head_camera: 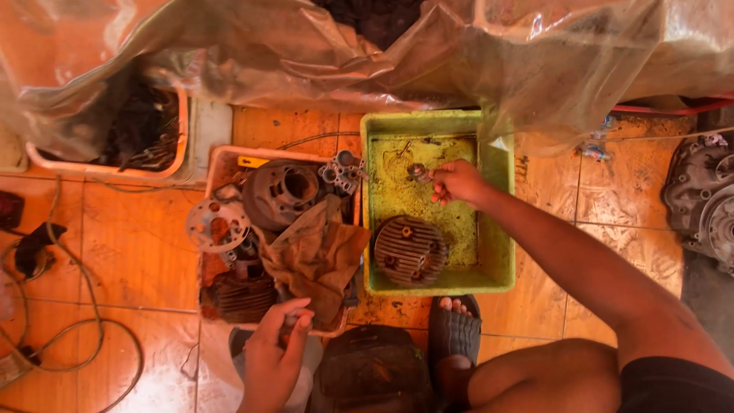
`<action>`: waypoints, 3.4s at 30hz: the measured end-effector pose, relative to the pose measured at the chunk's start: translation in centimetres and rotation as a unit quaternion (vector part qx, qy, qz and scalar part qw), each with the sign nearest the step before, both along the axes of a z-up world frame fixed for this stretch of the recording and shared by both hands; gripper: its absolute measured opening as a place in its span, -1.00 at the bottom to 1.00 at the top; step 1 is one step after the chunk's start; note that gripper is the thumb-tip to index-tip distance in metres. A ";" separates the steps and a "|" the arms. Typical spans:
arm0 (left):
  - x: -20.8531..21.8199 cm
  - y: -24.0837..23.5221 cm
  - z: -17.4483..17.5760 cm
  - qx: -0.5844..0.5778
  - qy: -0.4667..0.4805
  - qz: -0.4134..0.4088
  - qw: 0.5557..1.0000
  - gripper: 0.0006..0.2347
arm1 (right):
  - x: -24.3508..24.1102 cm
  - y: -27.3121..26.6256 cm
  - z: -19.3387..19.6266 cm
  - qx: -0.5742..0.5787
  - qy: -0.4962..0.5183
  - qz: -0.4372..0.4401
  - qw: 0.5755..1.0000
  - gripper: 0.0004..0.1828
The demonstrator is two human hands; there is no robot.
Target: Cleaning a motorcycle engine component using a brush and pliers in a workshop environment.
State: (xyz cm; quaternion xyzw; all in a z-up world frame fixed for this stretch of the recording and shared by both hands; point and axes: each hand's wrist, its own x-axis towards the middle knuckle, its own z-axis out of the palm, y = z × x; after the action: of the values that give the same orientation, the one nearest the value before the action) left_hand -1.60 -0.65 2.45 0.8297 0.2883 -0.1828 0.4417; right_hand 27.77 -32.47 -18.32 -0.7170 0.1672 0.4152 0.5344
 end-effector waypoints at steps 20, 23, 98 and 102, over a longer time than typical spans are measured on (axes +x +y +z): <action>-1.9 2.0 18.6 0.009 -0.181 -0.242 0.953 -0.39 | -11.2 15.7 37.8 0.120 -0.104 0.633 0.758 -0.62; -1.7 2.4 18.4 -0.003 -0.203 -0.241 0.949 -0.37 | -14.4 17.4 39.5 0.067 -0.206 0.643 0.735 -0.55; -0.3 6.4 11.8 -0.555 -0.214 0.256 0.762 -0.62 | -12.0 12.3 21.8 0.498 -0.029 0.065 0.864 -0.42; 0.3 6.8 11.0 -0.547 -0.235 0.307 0.743 -0.62 | -11.2 14.6 18.2 0.496 0.096 0.020 0.863 -0.34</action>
State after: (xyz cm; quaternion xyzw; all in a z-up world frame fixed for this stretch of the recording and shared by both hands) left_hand -1.33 6.17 13.40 0.3291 0.2647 0.0374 0.9057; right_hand 16.58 -17.89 -0.15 -0.3167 -0.0247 0.5210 0.7923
